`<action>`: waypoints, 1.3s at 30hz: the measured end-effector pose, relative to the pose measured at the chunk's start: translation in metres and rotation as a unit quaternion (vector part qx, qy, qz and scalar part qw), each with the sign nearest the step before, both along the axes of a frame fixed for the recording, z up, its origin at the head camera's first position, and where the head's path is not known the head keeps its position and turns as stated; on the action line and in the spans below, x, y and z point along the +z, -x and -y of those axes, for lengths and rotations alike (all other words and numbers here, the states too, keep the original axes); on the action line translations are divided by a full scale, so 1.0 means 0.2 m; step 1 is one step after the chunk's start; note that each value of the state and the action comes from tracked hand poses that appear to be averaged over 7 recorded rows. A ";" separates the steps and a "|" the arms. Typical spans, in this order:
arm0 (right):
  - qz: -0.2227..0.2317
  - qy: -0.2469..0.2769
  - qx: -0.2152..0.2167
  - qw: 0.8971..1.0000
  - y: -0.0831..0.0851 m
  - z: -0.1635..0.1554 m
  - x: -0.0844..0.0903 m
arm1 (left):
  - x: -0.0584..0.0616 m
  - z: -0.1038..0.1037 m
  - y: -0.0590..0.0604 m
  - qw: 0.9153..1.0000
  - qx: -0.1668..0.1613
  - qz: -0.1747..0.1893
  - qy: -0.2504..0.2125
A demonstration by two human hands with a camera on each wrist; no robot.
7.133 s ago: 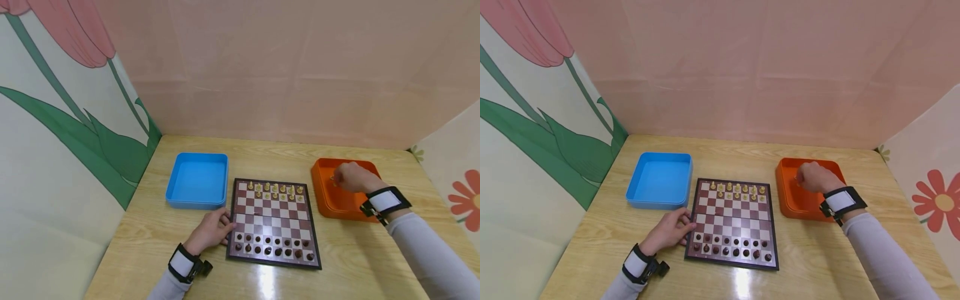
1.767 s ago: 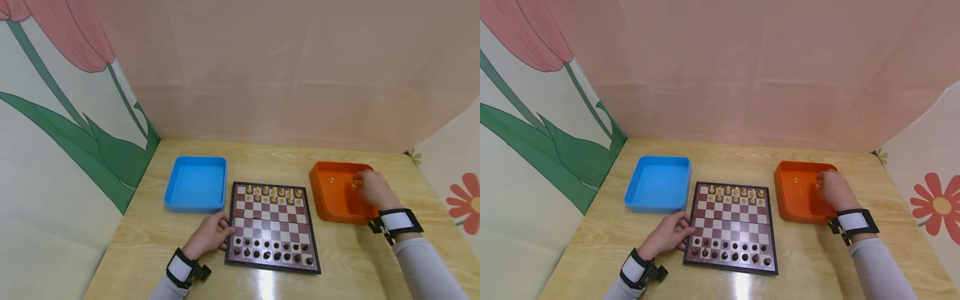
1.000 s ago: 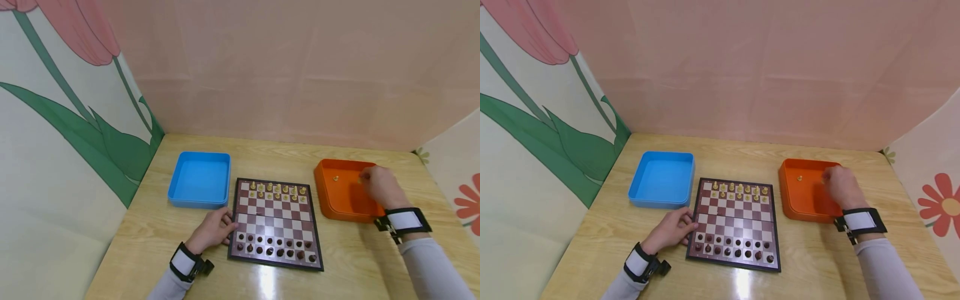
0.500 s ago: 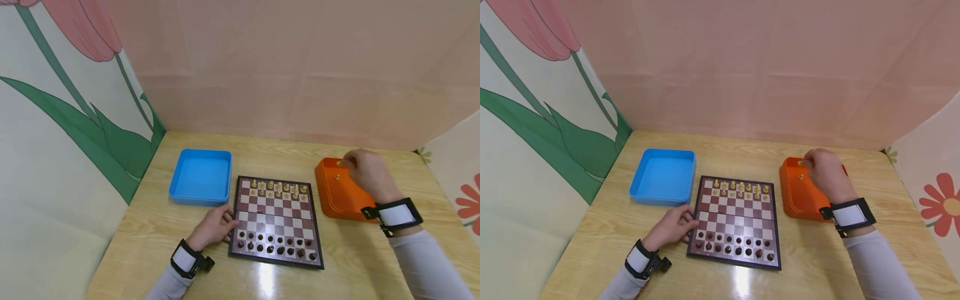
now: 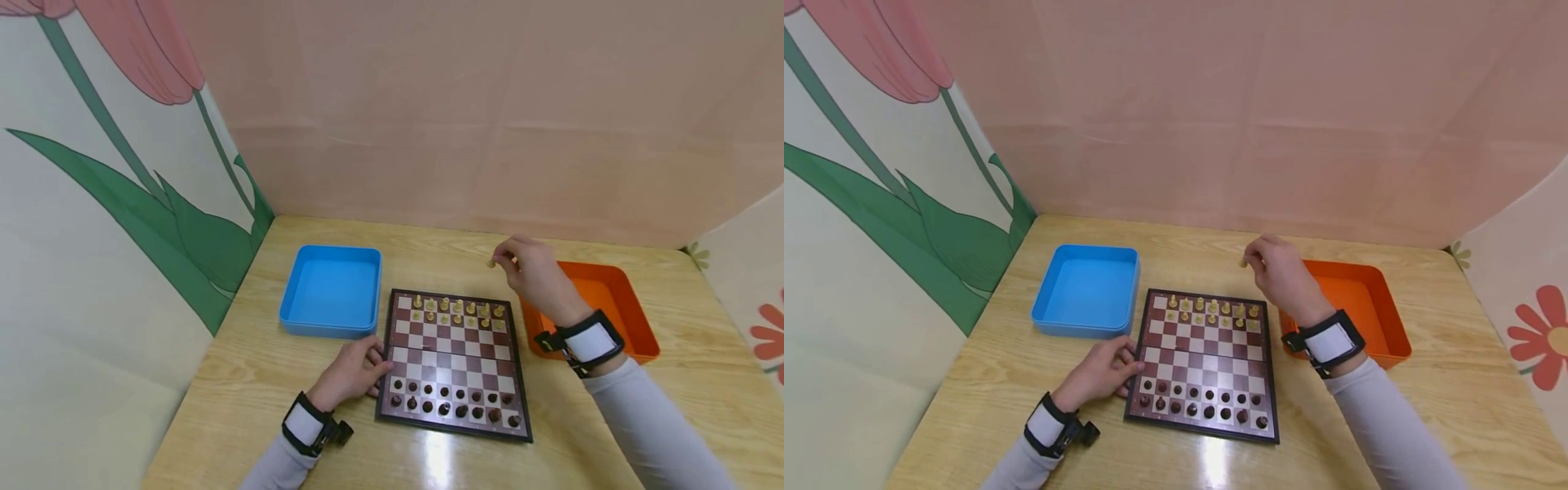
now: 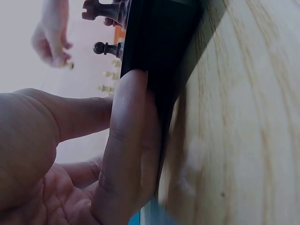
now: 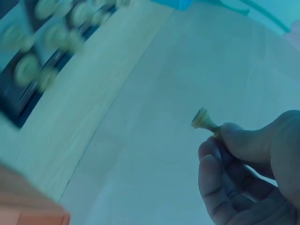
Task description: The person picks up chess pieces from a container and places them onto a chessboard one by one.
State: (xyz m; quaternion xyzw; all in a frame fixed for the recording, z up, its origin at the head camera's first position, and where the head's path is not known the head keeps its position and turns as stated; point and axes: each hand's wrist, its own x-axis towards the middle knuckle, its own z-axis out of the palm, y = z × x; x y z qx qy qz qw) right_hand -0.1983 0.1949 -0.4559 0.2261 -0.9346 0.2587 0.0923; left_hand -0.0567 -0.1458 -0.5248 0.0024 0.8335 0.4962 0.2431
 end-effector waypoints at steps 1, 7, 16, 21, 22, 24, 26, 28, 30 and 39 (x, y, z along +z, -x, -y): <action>0.002 0.001 0.006 1.000 0.00 0.03 0.00 | 0.00 0.00 0.00 1.000 0.000 0.000 0.001; 0.013 -0.004 0.039 0.999 0.02 0.17 -0.01 | -0.01 0.00 0.01 1.000 0.008 0.007 0.005; 0.016 -0.002 0.099 0.995 0.03 0.34 -0.03 | 0.00 -0.01 0.01 1.000 0.005 0.004 0.008; 0.039 -0.004 0.120 0.992 0.00 0.44 -0.05 | -0.01 -0.01 0.01 1.000 0.003 0.002 0.013; 0.041 -0.002 0.124 0.991 0.00 0.46 -0.06 | -0.01 -0.01 0.01 1.000 0.003 0.002 0.013; 0.040 -0.002 0.129 0.991 -0.01 0.50 -0.07 | -0.01 -0.01 0.01 1.000 0.005 0.002 0.014; 0.041 0.000 0.135 0.990 -0.01 0.53 -0.09 | -0.01 -0.01 0.01 1.000 0.006 0.004 0.015; 0.047 -0.002 0.138 0.989 -0.02 0.56 -0.11 | -0.01 -0.01 0.02 1.000 0.006 0.006 0.015; 0.056 -0.006 0.141 0.988 -0.02 0.57 -0.13 | -0.01 -0.02 0.02 1.000 0.008 0.010 0.016; 0.070 -0.016 0.143 0.987 0.00 0.59 -0.23 | 0.00 -0.04 0.04 1.000 -0.002 0.000 0.016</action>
